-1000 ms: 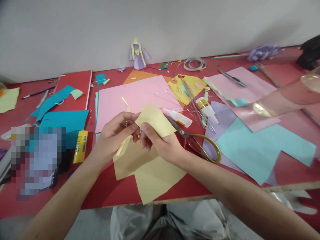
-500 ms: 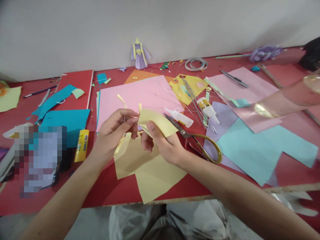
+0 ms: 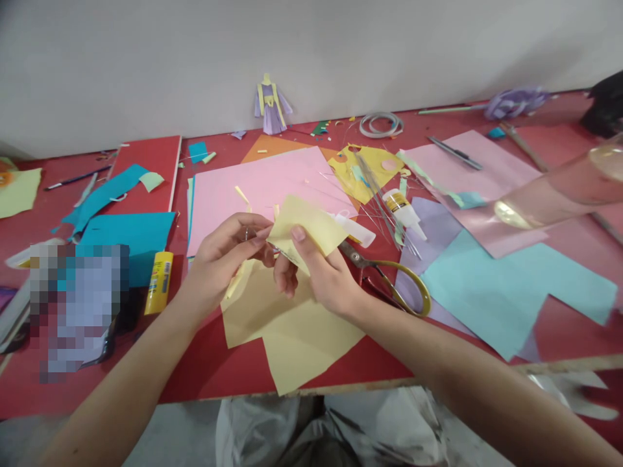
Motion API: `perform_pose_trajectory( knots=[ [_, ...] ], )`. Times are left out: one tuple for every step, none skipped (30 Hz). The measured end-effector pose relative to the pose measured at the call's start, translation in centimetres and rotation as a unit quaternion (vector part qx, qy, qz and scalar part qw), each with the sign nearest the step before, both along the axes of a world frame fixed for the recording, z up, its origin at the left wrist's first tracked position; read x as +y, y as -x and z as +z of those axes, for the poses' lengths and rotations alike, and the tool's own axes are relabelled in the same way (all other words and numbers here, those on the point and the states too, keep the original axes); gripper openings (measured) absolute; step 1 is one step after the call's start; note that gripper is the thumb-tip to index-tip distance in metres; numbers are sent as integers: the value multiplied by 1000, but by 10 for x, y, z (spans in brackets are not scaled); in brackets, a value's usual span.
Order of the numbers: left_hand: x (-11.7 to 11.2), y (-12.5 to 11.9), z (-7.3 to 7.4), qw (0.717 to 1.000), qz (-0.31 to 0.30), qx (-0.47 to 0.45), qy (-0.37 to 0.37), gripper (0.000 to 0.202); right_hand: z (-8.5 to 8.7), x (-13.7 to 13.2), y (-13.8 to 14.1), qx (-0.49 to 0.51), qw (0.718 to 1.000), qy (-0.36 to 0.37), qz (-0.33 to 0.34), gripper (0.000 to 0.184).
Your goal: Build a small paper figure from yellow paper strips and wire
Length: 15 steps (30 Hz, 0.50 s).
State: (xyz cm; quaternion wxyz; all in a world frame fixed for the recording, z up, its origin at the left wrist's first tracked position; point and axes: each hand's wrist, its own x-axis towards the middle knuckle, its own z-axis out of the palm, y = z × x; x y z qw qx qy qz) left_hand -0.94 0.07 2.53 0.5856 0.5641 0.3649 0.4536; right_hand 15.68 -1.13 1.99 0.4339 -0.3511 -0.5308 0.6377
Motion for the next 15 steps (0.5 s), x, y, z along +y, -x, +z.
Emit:
perform_pose_trajectory(
  knots=[
    [0,0,0,1000,3,-3,-1,11,-1,0,0,6,1000,-7,-12,48],
    [0,1,0,1000,10,-5,-4,11,-2,0,1,12,999,-18,-32,45],
    [0,1,0,1000,16,-5,-6,11,-2,-1,1,16,998,-32,-54,42],
    [0,1,0,1000,21,-5,-7,12,-3,0,1,17,996,-47,-76,40],
    [0,1,0,1000,23,-4,-8,13,-4,0,2,13,994,-61,-95,38],
    [0,1,0,1000,24,-5,-10,14,-4,0,2,4,991,-72,-108,37],
    [1,1,0,1000,24,-7,-11,14,-5,1,2,-8,990,-79,-119,36],
    [1,1,1,1000,24,-9,-13,14,-5,2,3,-21,988,-81,-127,37],
    [1,2,1,999,26,-12,-15,14,-6,3,3,-33,987,-79,-133,38],
    [2,2,0,999,27,-14,-18,13,-7,4,3,-43,987,-74,-137,39],
    [2,2,0,999,28,-14,-20,13,-9,5,3,-51,987,-67,-140,40],
    [2,2,-1,999,27,-13,-23,13,-10,6,3,-55,987,-59,-138,40],
    [3,2,-1,999,27,-8,-25,13,-11,6,3,-59,988,-51,-131,40],
    [3,2,-1,999,28,0,-28,13,-12,7,4,-61,990,-44,-122,39],
    [3,2,-2,999,32,12,-32,14,-12,6,4,-64,991,-36,-109,39]
  ],
)
